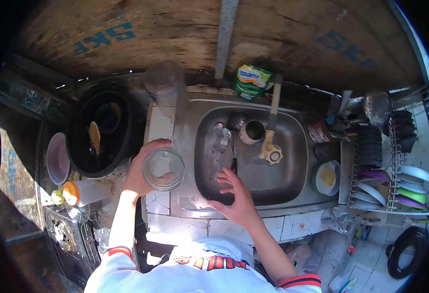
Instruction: The recorder washes several kitchen items, including a pot, glasses, and bowls, using a sponge and soapy water at a sink.
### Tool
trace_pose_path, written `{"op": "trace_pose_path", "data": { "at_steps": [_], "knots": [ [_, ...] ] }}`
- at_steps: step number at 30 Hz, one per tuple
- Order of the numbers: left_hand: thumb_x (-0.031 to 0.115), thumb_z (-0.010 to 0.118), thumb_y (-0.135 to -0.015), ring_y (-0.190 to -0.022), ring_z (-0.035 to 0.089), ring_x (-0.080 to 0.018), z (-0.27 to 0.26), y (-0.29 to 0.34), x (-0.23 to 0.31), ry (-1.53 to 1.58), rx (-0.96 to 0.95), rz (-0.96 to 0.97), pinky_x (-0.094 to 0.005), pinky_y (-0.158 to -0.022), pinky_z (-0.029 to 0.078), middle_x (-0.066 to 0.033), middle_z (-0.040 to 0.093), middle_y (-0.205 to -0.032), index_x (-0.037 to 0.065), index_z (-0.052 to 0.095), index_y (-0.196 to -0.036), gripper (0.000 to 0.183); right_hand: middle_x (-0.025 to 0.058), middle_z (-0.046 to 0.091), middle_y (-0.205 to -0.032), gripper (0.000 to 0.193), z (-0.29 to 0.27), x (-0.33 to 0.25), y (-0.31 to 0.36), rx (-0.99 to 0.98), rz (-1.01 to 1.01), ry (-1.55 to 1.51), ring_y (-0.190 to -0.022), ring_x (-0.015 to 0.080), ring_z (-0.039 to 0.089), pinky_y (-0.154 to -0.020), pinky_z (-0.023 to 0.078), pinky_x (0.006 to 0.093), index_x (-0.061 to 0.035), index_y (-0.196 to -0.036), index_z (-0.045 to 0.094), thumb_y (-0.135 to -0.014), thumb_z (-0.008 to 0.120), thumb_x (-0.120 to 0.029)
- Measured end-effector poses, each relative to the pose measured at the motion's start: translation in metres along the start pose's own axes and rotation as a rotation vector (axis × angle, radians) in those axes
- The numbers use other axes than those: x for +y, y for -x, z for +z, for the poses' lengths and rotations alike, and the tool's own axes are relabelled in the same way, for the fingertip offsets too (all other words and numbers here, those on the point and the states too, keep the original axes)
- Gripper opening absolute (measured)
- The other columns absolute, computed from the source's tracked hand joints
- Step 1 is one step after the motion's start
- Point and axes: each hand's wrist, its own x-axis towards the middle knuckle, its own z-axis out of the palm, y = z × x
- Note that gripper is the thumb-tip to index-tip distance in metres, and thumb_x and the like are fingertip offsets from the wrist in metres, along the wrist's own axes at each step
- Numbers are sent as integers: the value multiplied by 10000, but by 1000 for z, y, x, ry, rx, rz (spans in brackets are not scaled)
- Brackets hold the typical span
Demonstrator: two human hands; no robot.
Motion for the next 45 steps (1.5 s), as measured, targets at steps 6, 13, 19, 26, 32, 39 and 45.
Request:
{"op": "trace_pose_path", "data": {
  "at_steps": [6,13,19,26,32,39,45],
  "knots": [
    [129,786,-631,-1169,529,-330,149,-9,-2,182,-319,-112,-381,-951,442,-154,527,-1268,70,442,-1276,734,169,525,-1249,916,-9,33,14,241,15,76,-1161,302,530,-926,463,387,-31,-1365,332,-614,847,-131],
    [184,806,-612,-1158,535,-343,233,-24,-44,276,-426,-48,-386,-933,447,-175,546,-1231,68,379,-1310,826,134,520,-1218,844,-48,101,22,341,248,182,-1187,231,507,-918,474,368,-10,-1320,370,-639,841,-174],
    [129,812,-586,-1140,549,-247,257,-32,-68,305,-395,-142,-362,-943,448,-135,551,-1236,58,389,-1302,835,125,540,-1190,815,-61,126,0,308,253,141,-1148,219,533,-907,475,360,-23,-1319,375,-658,825,-183],
    [149,813,-624,-1042,601,-233,252,-41,-81,535,-261,-177,-357,-908,480,-148,592,-1154,4,367,-1283,809,178,584,-1106,865,-51,147,-20,229,257,-46,-1029,262,608,-860,488,350,-24,-1386,264,-749,761,-331],
    [195,800,-679,-928,627,-203,265,-56,-92,736,-208,-498,-325,-783,522,-145,617,-1060,-42,398,-1242,731,227,347,-1397,1010,-39,171,-13,227,224,-1,-1268,346,424,-1012,391,398,-67,-1477,39,-772,745,-221],
    [322,751,-732,-910,635,-262,318,-40,-177,513,-110,-621,-336,-747,519,-198,611,-1099,-39,441,-1279,725,230,345,-1404,1086,-30,208,-14,287,-37,469,-1172,351,513,-848,504,399,-158,-1487,-8,-677,685,52],
    [8,590,-838,-866,646,-227,201,-35,-101,1067,104,-651,-338,-743,552,-150,592,-1073,-39,469,-1236,419,200,415,-1273,1050,-51,213,-10,418,148,497,-1181,340,471,-901,478,418,-115,-1471,62,-645,686,64]
  ]
}}
